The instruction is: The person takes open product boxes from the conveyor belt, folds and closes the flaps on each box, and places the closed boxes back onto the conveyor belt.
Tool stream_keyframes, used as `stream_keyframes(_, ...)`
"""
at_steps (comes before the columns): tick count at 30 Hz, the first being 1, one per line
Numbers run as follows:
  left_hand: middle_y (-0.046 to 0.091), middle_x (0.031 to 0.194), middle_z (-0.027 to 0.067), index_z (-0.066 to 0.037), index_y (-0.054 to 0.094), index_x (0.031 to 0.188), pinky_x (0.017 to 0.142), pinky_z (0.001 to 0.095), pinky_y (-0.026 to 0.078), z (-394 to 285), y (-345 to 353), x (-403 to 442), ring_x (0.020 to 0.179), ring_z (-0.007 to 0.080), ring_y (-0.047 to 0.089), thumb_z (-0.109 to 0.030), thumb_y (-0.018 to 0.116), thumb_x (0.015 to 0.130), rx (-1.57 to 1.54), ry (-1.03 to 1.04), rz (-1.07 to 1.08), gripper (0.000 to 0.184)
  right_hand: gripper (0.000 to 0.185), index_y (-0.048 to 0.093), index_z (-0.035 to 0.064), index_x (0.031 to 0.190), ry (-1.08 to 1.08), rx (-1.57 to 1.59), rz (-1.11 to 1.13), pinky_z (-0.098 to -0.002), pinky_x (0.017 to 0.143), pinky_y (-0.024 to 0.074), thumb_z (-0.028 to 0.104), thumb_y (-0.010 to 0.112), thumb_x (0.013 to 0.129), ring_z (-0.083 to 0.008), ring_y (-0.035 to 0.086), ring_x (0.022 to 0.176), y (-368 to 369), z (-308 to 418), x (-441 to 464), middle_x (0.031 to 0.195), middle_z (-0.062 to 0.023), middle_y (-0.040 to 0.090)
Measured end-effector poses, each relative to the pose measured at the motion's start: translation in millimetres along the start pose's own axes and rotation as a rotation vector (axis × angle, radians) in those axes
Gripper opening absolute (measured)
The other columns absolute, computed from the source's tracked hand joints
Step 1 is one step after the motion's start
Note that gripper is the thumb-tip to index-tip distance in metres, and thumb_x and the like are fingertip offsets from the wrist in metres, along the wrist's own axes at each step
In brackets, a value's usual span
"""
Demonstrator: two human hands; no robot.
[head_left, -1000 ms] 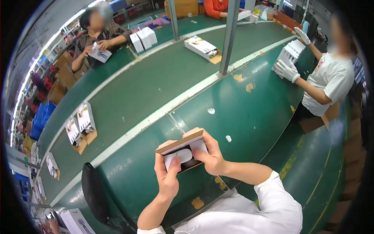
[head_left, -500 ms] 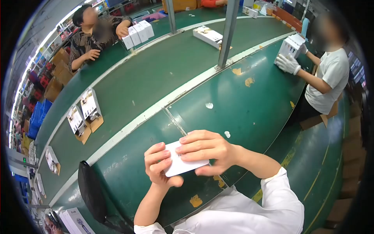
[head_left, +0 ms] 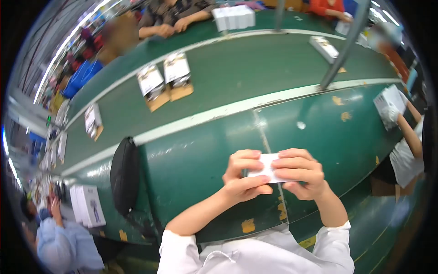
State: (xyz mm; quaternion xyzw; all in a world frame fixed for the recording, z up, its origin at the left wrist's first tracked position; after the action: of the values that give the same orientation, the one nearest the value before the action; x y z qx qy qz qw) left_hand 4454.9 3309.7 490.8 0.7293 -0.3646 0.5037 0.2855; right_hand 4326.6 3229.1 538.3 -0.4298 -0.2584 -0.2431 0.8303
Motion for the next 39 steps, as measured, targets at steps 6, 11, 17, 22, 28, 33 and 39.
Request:
stream_keyframes(6,0.059,0.117,0.0156,-0.012,0.064,0.109,0.088,0.0449,0.053,11.2,-29.7,-19.8,0.107,0.0366,0.062,-0.050,0.076,0.085,0.028,0.020,-0.112,0.047,0.032,0.076,0.0039,0.102,-0.144,-0.235,-0.082,-0.0493,0.099,0.0508,0.033,0.064,0.096,-0.0386,0.063,0.114,38.6,9.9,7.9,0.111,-0.0147,0.074)
stream_keyframes(11,0.058,0.128,0.0204,-0.003,0.044,0.137,0.093,0.0432,0.052,59.4,-43.3,-43.7,0.110,0.0405,0.063,-0.062,0.073,0.084,-0.086,-0.415,0.011,0.085,0.073,0.044,-0.0014,0.142,-0.060,-0.148,-0.384,-0.0497,0.111,0.0398,0.034,0.075,0.087,-0.0391,0.041,0.138,55.2,-5.4,-7.5,0.147,-0.0226,0.045)
stream_keyframes(17,0.068,0.111,0.0189,0.000,0.048,0.133,0.085,0.0409,0.056,82.7,-71.4,-86.5,0.099,0.0333,0.071,-0.065,0.064,0.089,-0.044,-0.554,0.146,0.080,0.071,0.049,0.0019,0.137,0.650,0.325,-0.181,-0.0369,0.101,0.0474,0.005,0.085,0.075,-0.0206,0.057,0.117,140.3,-83.6,-61.1,0.128,-0.0094,0.058)
stream_keyframes(22,0.067,0.113,0.0166,0.000,0.054,0.126,0.084,0.0388,0.055,65.1,-92.1,-69.7,0.101,0.0299,0.068,-0.049,0.061,0.098,-0.018,-0.527,0.098,0.057,0.075,0.039,0.0044,0.138,0.665,0.265,-0.504,-0.0363,0.101,0.0468,0.008,0.085,0.079,-0.0200,0.056,0.119,73.4,-72.6,-57.4,0.126,-0.0125,0.057)
stream_keyframes(28,0.066,0.104,0.0150,-0.001,0.059,0.116,0.082,0.0359,0.055,77.6,-126.0,-81.1,0.094,0.0268,0.069,-0.035,0.055,0.103,-0.053,-0.616,0.142,0.037,0.065,0.050,0.0060,0.136,0.854,-0.796,-0.417,-0.0437,0.088,0.0527,0.024,0.081,0.081,-0.0333,0.065,0.104,-93.7,-75.4,-64.4,0.119,-0.0156,0.064)
stream_keyframes(33,0.065,0.092,0.0128,0.000,0.063,0.105,0.074,0.0329,0.052,83.2,-143.3,-81.8,0.081,0.0244,0.066,-0.024,0.056,0.103,0.026,-0.675,0.156,0.025,0.085,0.036,0.0079,0.153,0.943,-1.213,-0.066,-0.0472,0.091,0.0509,0.024,0.078,0.081,-0.0385,0.061,0.110,-167.2,-162.1,-144.3,0.123,-0.0179,0.060)
stream_keyframes(39,0.065,0.092,0.0107,-0.002,0.064,0.101,0.069,0.0346,0.051,68.8,-165.2,-74.4,0.078,0.0253,0.065,-0.021,0.062,0.099,0.069,-0.668,0.151,0.019,0.092,0.029,0.0098,0.157,1.073,-1.391,0.008,-0.0458,0.096,0.0496,0.028,0.079,0.082,-0.0368,0.058,0.118,-231.8,-216.8,-170.5,0.131,-0.0188,0.058)
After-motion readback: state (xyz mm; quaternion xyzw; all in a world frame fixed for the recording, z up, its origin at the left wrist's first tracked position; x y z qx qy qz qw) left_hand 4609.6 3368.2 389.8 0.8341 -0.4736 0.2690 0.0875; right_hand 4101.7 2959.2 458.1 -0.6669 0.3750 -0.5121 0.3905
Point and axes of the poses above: each hand's wrist, its own x-axis towards the middle knuckle, its own y-axis out of the palm, z = x × y, the point moved 10 cm from there along x, towards the middle knuckle
